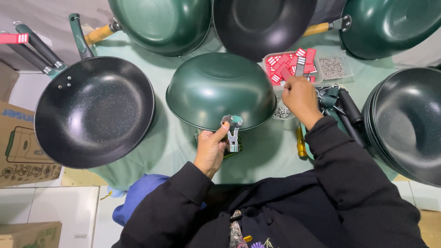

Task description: Assembling or repairing woks by attaching metal brackets and tightening screws with a screwdriver.

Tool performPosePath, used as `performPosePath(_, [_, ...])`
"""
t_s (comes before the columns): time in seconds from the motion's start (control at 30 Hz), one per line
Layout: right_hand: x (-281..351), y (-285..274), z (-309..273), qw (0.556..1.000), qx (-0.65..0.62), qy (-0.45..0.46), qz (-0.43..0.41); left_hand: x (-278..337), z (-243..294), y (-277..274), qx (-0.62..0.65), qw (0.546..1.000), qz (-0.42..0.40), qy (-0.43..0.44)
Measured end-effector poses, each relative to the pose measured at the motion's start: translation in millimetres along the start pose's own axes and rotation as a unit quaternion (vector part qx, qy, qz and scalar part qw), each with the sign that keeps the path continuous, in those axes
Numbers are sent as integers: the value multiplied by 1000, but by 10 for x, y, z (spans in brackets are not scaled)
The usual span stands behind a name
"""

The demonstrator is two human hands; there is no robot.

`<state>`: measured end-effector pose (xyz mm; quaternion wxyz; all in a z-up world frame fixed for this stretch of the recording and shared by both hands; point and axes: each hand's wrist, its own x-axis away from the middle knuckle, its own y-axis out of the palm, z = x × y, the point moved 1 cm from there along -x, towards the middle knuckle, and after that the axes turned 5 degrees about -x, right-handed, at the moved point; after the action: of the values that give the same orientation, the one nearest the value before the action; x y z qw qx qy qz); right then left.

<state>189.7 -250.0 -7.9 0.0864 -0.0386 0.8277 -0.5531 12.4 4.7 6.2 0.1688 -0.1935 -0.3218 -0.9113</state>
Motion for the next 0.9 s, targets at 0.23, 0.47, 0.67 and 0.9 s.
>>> performPosePath(0.23, [524,-554,-828,944,-158,-228,179,-25,-16,11,-18,1000,-6,8])
performPosePath(0.47, [880,-607,-1453,904,-302,-277,120,-44,-1,26,-37,999,-9,26])
performPosePath(0.67, [919,-498,-1590,889,-291,-330,129,-27,32,49,-37,999,-12,33])
performPosePath(0.9, [899,-470,-1612,869,-239,-413,131,-48,-4,14,-40,998,-19,35])
